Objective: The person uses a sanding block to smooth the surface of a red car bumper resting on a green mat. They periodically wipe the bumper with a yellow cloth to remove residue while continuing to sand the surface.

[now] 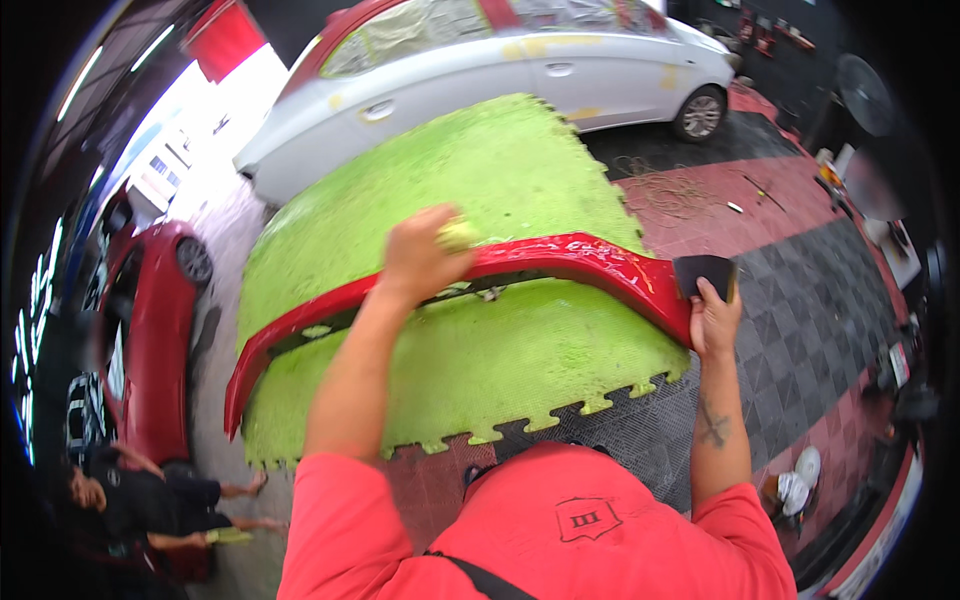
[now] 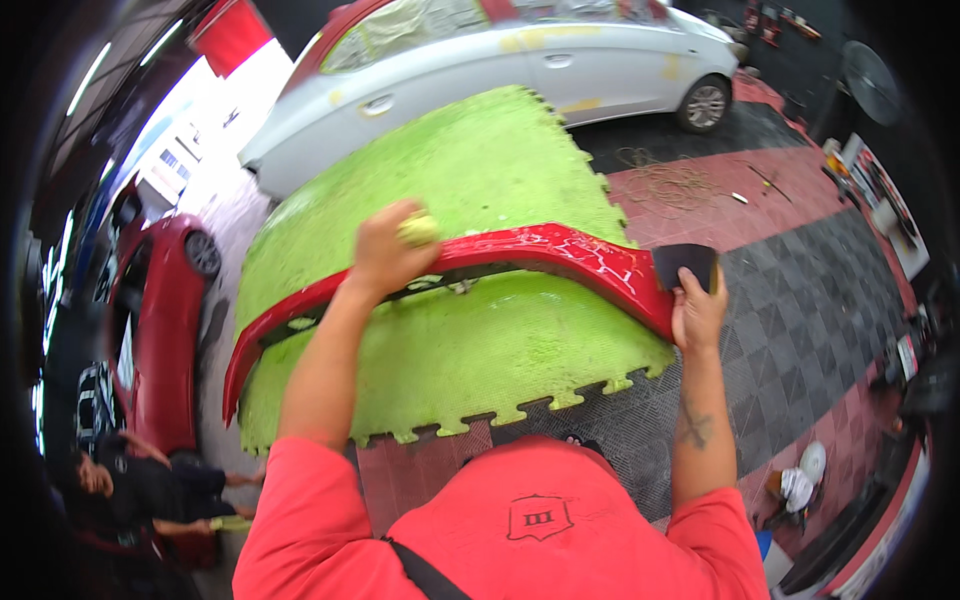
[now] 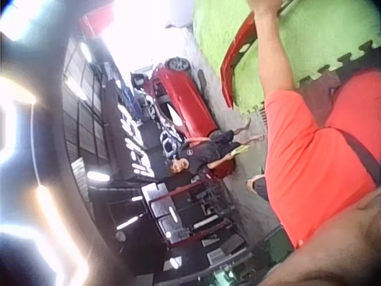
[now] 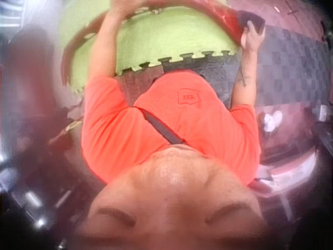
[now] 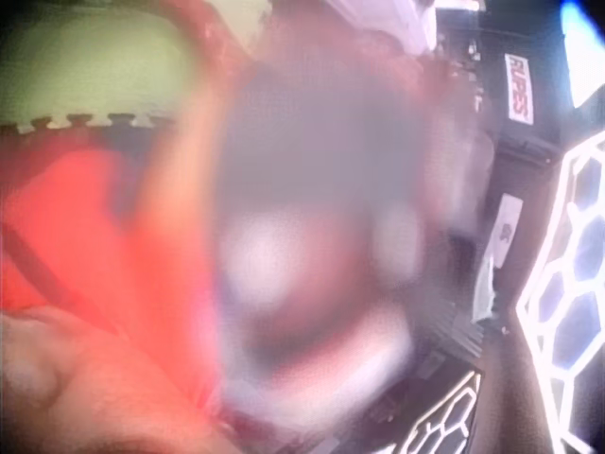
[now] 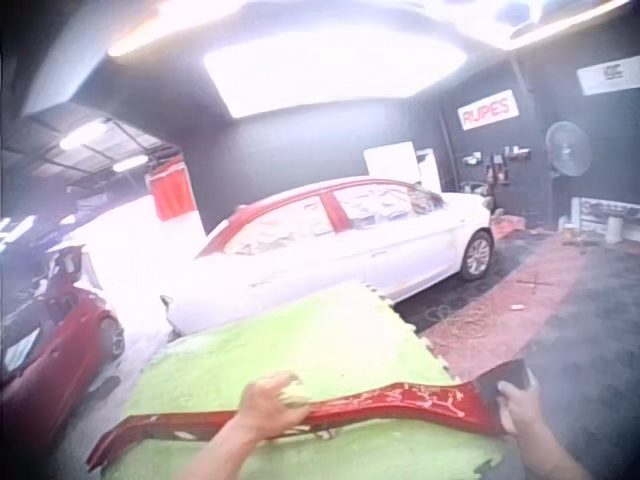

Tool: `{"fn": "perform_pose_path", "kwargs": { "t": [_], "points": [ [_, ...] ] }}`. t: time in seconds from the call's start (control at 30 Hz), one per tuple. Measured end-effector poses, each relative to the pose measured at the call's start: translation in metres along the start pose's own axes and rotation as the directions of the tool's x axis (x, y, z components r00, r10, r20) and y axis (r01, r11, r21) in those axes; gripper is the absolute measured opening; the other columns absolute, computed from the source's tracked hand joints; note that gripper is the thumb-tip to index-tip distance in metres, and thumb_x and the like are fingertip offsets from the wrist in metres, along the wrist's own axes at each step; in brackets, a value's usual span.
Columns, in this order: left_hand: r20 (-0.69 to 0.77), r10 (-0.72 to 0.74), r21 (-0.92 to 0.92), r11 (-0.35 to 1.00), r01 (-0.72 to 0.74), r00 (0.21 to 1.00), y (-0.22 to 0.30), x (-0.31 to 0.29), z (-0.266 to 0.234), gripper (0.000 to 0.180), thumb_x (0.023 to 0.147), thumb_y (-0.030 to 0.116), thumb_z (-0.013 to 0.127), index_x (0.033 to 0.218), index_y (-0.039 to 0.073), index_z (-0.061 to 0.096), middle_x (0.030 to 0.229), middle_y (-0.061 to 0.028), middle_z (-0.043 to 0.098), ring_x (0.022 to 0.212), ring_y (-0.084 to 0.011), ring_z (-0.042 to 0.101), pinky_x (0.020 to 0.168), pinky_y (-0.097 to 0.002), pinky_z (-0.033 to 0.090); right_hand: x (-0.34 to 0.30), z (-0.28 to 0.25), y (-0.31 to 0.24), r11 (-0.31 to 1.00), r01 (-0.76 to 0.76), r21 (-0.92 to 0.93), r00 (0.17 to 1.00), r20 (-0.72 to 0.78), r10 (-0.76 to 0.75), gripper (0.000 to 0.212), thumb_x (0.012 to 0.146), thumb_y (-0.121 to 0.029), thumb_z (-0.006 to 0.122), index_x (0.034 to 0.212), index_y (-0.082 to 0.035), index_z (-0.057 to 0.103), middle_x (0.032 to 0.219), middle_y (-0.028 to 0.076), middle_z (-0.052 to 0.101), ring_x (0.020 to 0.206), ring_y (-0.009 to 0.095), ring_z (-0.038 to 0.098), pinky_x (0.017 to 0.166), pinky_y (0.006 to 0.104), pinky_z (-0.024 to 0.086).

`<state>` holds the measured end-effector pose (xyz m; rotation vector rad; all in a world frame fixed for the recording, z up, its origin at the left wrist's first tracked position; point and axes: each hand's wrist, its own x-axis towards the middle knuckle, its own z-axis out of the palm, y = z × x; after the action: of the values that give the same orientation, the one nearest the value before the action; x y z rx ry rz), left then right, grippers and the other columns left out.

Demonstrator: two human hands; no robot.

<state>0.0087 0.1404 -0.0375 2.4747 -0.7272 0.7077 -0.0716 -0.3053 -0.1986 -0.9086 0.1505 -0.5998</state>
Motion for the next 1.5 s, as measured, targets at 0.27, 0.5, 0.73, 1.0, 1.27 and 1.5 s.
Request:
{"fn": "perform_pose_path", "kwargs": {
  "t": [0.27,0.5,0.73,1.0,1.27,1.5],
  "points": [
    [-0.035,-0.320,-0.231,0.924,0.303,0.947,-0.101,-0.091,-0.107,0.033,0.087,0.019,0.087,0.109,0.005,0.067,0.088,-0.0127,0.075,0.081,-0.0225,0.074,0.077,-0.0373,0.058,-0.014,0.048,0.005,0.773,0.368,-0.517,0.916,0.057,-0.398,0.030,0.111,-0.002,0.055,0.141,-0.006,0.055,0.135,0.015,0.069,0.125,0.020,0.068,0.107,0.0331,0.052],
    [-0.209,-0.305,-0.198,0.944,0.265,0.929,-0.094,-0.103,-0.092,0.036,0.088,0.022,0.088,0.114,0.008,0.067,0.090,-0.0147,0.079,0.083,-0.0266,0.078,0.079,-0.0418,0.060,-0.070,0.138,0.006,-0.210,0.821,-0.531,0.549,0.835,0.036,0.075,0.084,0.003,0.061,0.157,-0.013,0.058,0.165,0.015,0.056,0.157,0.032,0.048,0.129,0.0513,0.034],
    [-0.188,-0.356,-0.172,0.930,0.326,0.915,-0.096,-0.102,-0.089,0.041,0.086,0.030,0.088,0.116,0.010,0.069,0.095,-0.0182,0.080,0.088,-0.0365,0.080,0.079,-0.0466,0.061,-0.070,0.078,0.011,-0.176,0.521,-0.835,0.837,0.540,-0.082,0.067,0.097,-0.005,0.063,0.163,-0.011,0.050,0.166,0.017,0.054,0.158,0.034,0.047,0.128,0.0534,0.035],
    [-0.190,-0.355,-0.159,0.931,0.328,0.915,-0.092,-0.106,-0.095,0.039,0.088,0.026,0.087,0.117,0.007,0.068,0.095,-0.0161,0.079,0.087,-0.0300,0.079,0.082,-0.0433,0.060,-0.092,0.146,0.038,-0.256,0.560,-0.788,0.784,0.604,-0.144,0.061,0.099,-0.006,0.063,0.159,-0.008,0.053,0.160,0.019,0.059,0.152,0.035,0.052,0.124,0.0550,0.039],
    [-0.188,-0.363,-0.152,0.929,0.338,0.912,-0.090,-0.104,-0.093,0.039,0.088,0.027,0.086,0.118,0.008,0.068,0.096,-0.0159,0.079,0.087,-0.0300,0.079,0.081,-0.0431,0.060,-0.172,0.274,0.067,-0.200,0.806,-0.557,0.568,0.823,-0.004,0.062,0.097,-0.017,0.061,0.155,0.003,0.053,0.157,0.024,0.060,0.150,0.037,0.054,0.125,0.0552,0.036],
    [-0.206,-0.340,-0.176,0.935,0.307,0.917,-0.095,-0.106,-0.091,0.041,0.087,0.030,0.087,0.118,0.011,0.068,0.097,-0.0179,0.080,0.090,-0.0375,0.078,0.081,-0.0476,0.060,-0.134,0.224,0.037,-0.155,0.703,-0.694,0.703,0.711,0.006,0.066,0.093,-0.018,0.071,0.157,-0.012,0.055,0.158,0.016,0.056,0.150,0.034,0.051,0.122,0.0529,0.039]
  ]
}}
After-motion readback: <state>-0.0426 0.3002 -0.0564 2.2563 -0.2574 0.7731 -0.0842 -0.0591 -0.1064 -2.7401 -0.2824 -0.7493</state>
